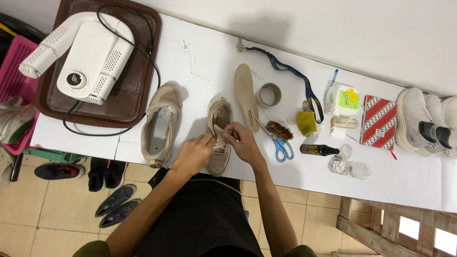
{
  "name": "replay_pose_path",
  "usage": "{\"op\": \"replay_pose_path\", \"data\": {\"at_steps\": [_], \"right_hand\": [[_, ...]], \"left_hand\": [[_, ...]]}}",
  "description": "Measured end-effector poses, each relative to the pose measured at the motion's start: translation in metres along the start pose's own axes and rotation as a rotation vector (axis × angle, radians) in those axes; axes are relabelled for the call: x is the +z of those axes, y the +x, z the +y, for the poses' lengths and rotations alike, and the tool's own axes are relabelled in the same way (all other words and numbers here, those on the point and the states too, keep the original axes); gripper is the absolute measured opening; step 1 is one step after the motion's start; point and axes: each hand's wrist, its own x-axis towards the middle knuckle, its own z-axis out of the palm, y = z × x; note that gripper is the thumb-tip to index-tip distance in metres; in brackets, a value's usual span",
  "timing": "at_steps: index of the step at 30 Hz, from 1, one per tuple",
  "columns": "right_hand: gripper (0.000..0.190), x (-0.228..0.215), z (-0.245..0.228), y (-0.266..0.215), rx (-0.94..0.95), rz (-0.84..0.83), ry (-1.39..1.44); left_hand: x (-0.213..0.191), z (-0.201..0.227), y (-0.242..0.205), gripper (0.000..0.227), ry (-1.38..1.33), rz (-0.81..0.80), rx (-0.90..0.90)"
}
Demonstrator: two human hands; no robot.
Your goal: The person cuts a shoelace with scissors, then threads the lace through the eyelets of a beige sneaker and ties it. The person repeats the lacing and tying process on the second sneaker.
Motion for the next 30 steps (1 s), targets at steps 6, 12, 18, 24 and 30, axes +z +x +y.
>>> {"op": "replay_pose_path", "data": {"at_steps": [6,12,18,24,30], "right_hand": [[0.022,0.006,0.005,-0.001,0.000,0.023,-0.007],[0.023,0.007,-0.001,-0.002,0.038,0.017,0.026],[0.024,0.009,0.010,-0.004,0.048,0.037,0.010],[0.045,0.016,-0.002,-0.031,-0.038,0.217,0.167],[0.020,0.029,-0.005,-0.043,-0.233,0.385,-0.037]], "left_hand": [[-0.001,0.003,0.006,0.010,0.054,0.104,0.074],[-0.015,0.000,0.019,0.013,-0.049,0.108,0.079],[-0.068,-0.024,0.070,0.077,-0.380,-0.487,-0.031],[-0.040,-0.054,0.101,0.050,-0.419,-0.687,0.053],[-0.018,-0.066,0.089,0.032,-0.586,-0.509,0.116]]}}
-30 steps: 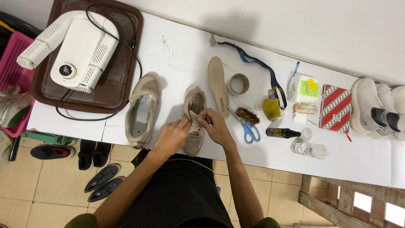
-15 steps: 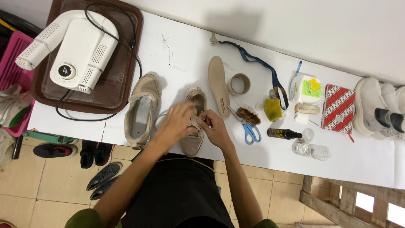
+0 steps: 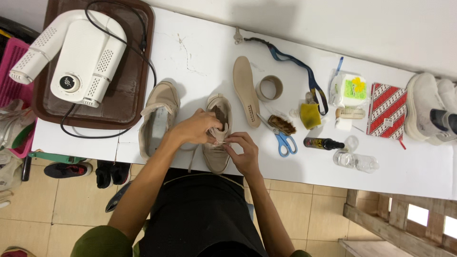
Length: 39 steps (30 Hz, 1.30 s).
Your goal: The person cuts a shoelace with scissors, then threads the lace through the eyelets of a beige sneaker and ties it. The person repeats the lacing and tying process on the second sneaker.
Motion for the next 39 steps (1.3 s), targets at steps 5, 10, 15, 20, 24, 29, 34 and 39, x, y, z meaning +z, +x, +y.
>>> {"op": "replay_pose_path", "data": {"at_steps": [5,10,15,20,24,29,34,39], "right_hand": [[0.017,0.015,0.010,-0.013,-0.061,0.103,-0.082],[0.026,-0.059,0.037,-0.035,0.238,0.262,0.178],[0.016,-0.097,-0.009,-0.034,0.621,0.274,-0.412],[0.041,-0.019,-0.034,-0.017,0.417,-0.104,-0.247],[0.008,0.003,-0.018,-0.017,0.219,-0.138,-0.278],[0.005,-0.018,-0.011,-0.017,0.133,-0.132,-0.213],[0.019,-0.048,-0.022,-0.028,0.362,-0.207,0.490],[0.013,-0.040,-0.055,-0.021,0.382,-0.360,0.450]], "left_hand": [[0.019,-0.025,0.000,0.038,-0.047,0.028,0.005],[0.014,-0.012,-0.003,0.063,0.033,-0.009,-0.042],[0.010,0.007,-0.006,0.055,0.070,-0.041,-0.010],[0.011,0.050,-0.046,0.042,-0.186,0.456,-0.034],[0.035,0.034,-0.070,0.024,-0.140,0.620,-0.058],[0.057,0.026,-0.074,0.024,-0.254,0.656,-0.147],[0.066,0.020,-0.077,0.067,-0.182,0.550,-0.031],[0.032,0.075,-0.059,0.060,0.210,0.303,0.130]]}}
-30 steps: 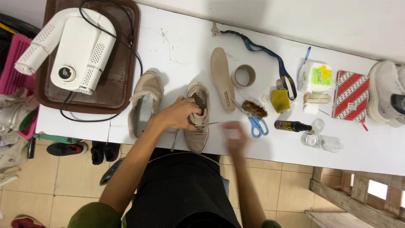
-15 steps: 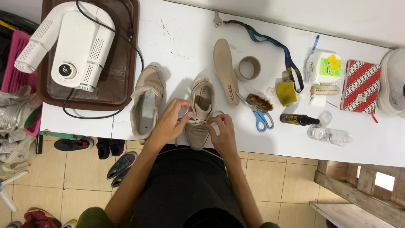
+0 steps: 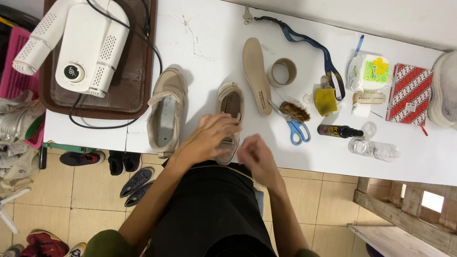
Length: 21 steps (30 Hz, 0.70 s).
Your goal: The person cuts a shoelace with scissors, then threads the lace through the eyelets of a beige sneaker and ties it. The person repeats the lacing and tying process on the second sneaker.
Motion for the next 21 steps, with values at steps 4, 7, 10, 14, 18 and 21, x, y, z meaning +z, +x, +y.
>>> {"op": "replay_pose_path", "data": {"at_steps": [4,7,10,14,18,21], "right_hand": [[0.006,0.001,-0.038,-0.026,-0.085,-0.169,0.069],[0.001,-0.010,-0.046,-0.035,-0.140,-0.169,0.085],[0.004,-0.018,-0.039,-0.038,-0.159,-0.116,0.153],[0.007,-0.021,-0.018,-0.042,-0.181,-0.019,0.266],[0.003,-0.011,-0.005,-0.037,-0.154,-0.042,0.129],[0.008,0.015,-0.045,-0.011,-0.061,-0.149,-0.180]], "left_hand": [[-0.031,0.031,0.009,0.051,-0.196,-0.077,0.074],[-0.047,0.049,0.004,0.038,-0.436,-0.007,0.085],[-0.059,0.049,-0.011,0.021,-0.645,0.047,-0.010],[-0.048,0.005,-0.040,0.011,-0.028,0.148,-0.150],[-0.068,0.036,-0.028,0.021,-0.017,-0.034,-0.219],[-0.096,0.077,-0.003,0.065,-0.491,-0.275,-0.278]]}}
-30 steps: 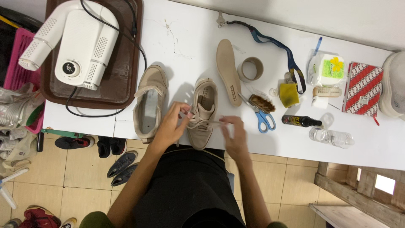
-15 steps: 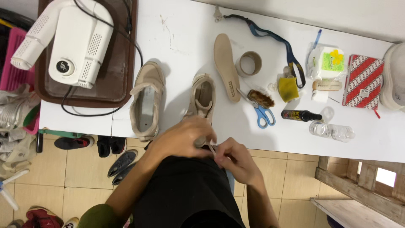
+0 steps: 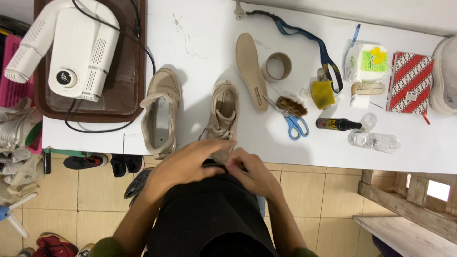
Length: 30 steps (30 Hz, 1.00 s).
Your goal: The person cuts a shoelace with scissors, then threads the lace through the eyelets of a beige sneaker and ties it. The person repeats the lacing and tying process on the second sneaker.
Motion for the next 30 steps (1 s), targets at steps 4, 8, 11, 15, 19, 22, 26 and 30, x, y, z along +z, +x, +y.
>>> {"op": "replay_pose_path", "data": {"at_steps": [4,8,11,15,19,22,26,30], "right_hand": [[0.006,0.005,0.001,0.007,0.049,0.015,-0.056],[0.004,0.006,-0.001,0.009,0.140,0.037,-0.205],[0.003,0.011,0.005,0.011,0.135,0.044,-0.239],[0.006,0.007,0.014,0.015,0.166,0.131,-0.252],[0.005,0.005,0.018,0.024,0.177,0.157,-0.248],[0.009,-0.005,0.020,0.037,0.230,0.239,-0.255],[0.025,-0.021,0.046,0.057,0.241,0.321,-0.406],[0.024,-0.027,0.063,0.069,0.073,0.330,-0.619]], "left_hand": [[0.009,-0.034,0.012,0.013,0.083,0.045,-0.088],[0.001,-0.040,0.022,0.026,0.103,-0.041,-0.101],[0.017,-0.067,0.035,0.038,-0.057,-0.032,-0.036],[0.022,-0.084,0.042,0.023,0.001,-0.003,-0.056],[0.017,-0.081,0.054,0.011,-0.006,0.049,0.018],[0.017,-0.092,0.062,0.012,0.138,0.131,0.120],[0.026,-0.129,0.082,0.013,0.639,0.363,0.355],[0.029,-0.132,0.088,0.020,0.676,0.405,0.397]]}}
